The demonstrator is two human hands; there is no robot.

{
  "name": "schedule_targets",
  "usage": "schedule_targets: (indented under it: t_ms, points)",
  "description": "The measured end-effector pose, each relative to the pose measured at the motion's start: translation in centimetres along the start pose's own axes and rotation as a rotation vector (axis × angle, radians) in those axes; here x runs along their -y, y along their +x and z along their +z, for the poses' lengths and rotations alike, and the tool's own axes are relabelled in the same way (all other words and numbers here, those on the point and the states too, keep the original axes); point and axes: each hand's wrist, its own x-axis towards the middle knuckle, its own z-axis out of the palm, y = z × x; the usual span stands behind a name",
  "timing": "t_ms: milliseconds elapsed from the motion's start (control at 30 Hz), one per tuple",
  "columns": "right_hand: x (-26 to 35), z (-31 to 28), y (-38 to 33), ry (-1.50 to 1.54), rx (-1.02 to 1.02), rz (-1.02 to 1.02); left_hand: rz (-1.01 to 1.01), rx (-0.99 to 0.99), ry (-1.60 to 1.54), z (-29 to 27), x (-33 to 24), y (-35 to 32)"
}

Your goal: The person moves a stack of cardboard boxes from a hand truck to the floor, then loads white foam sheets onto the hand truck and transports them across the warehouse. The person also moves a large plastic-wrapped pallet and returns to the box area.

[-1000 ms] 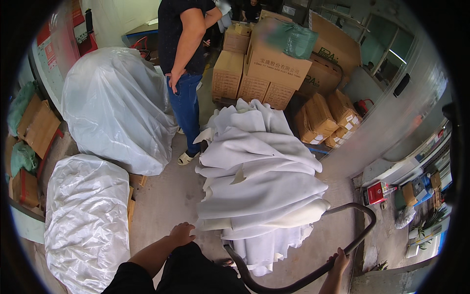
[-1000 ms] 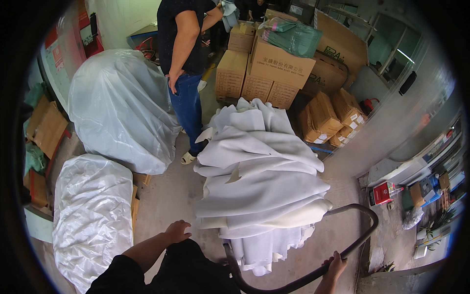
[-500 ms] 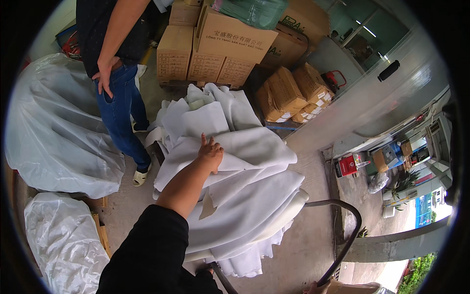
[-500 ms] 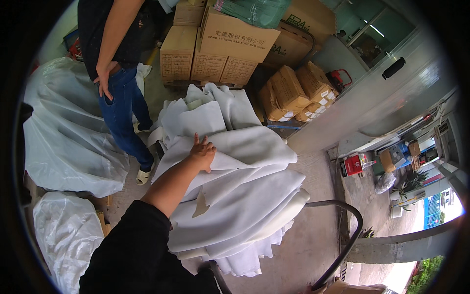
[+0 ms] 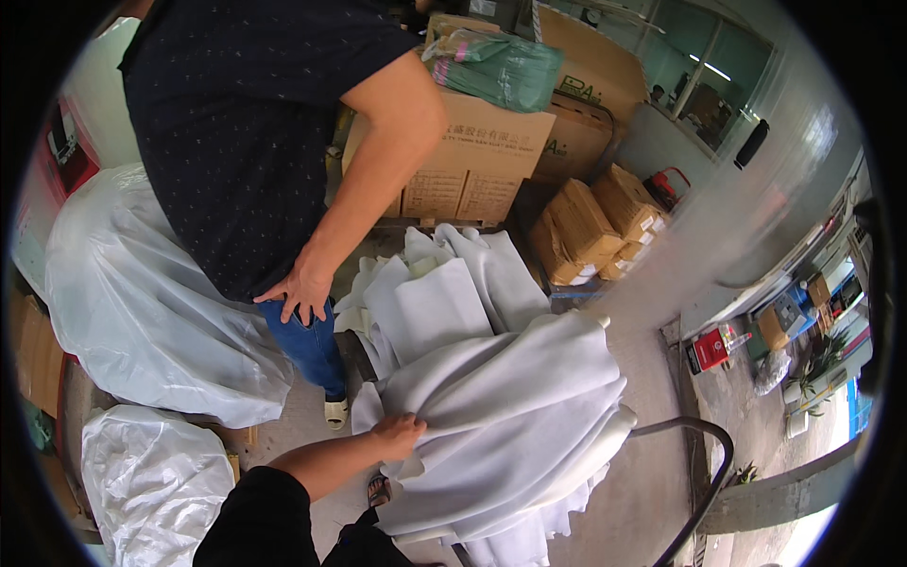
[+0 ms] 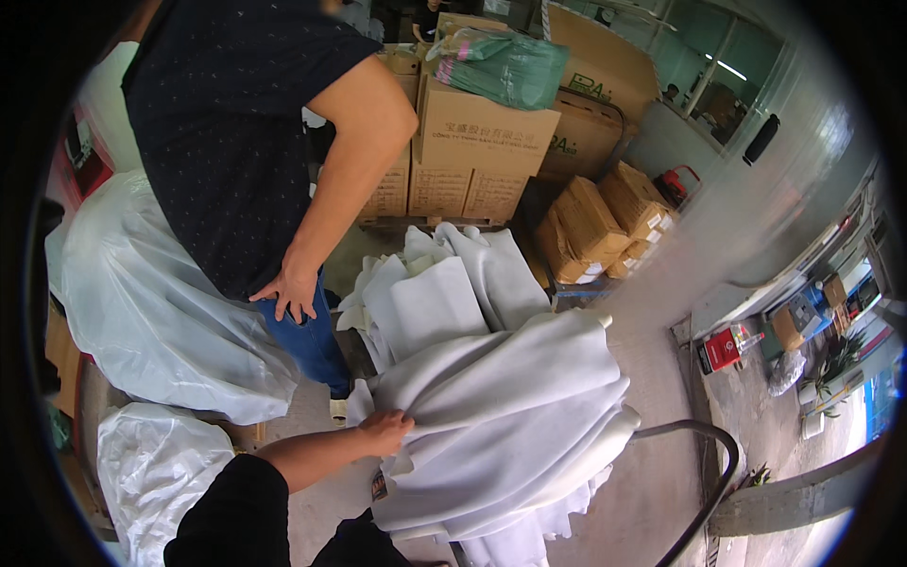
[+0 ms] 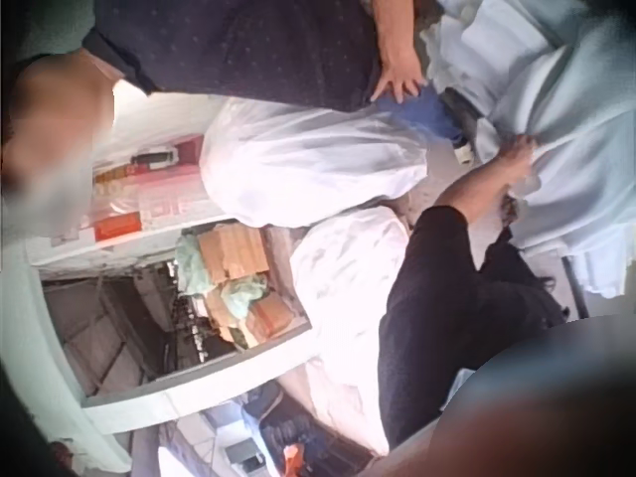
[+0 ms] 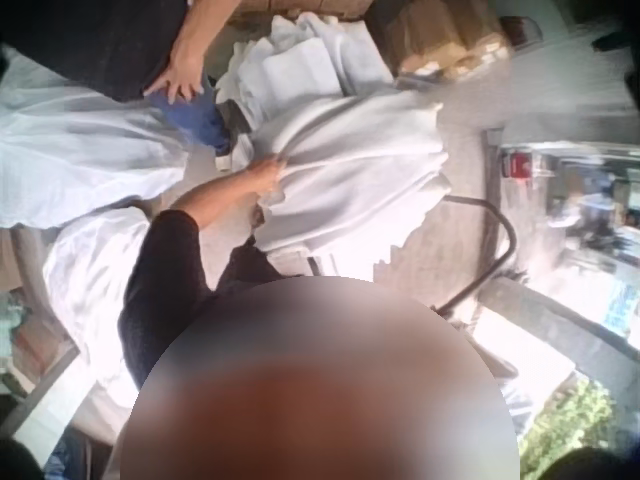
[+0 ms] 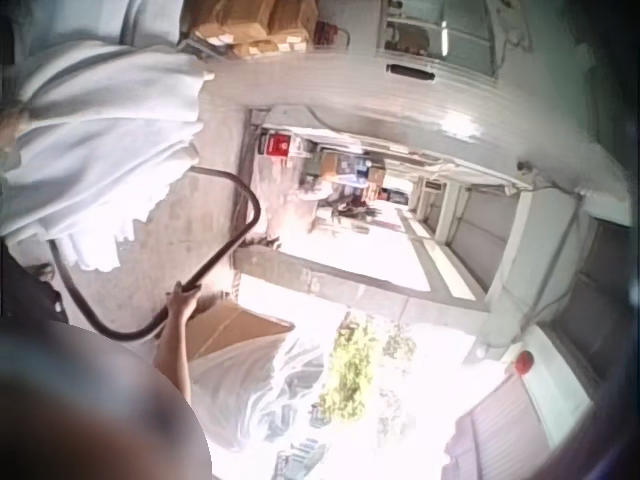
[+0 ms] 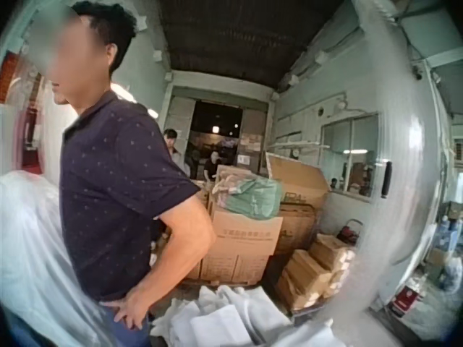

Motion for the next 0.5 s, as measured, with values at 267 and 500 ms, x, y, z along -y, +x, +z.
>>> schedule_targets:
  t_ms: [267,500]
  points:
    - [1.4,-0.9,-0.7,0.389,0.163,0.161,-0.442,-0.074,-0.106,3.2,-6.1,-0.5]
    - [0.4,-0.8,-0.4,0.815,0.304,0.066,-0.541,0.096,-0.339,21.8,-17.2,-13.6]
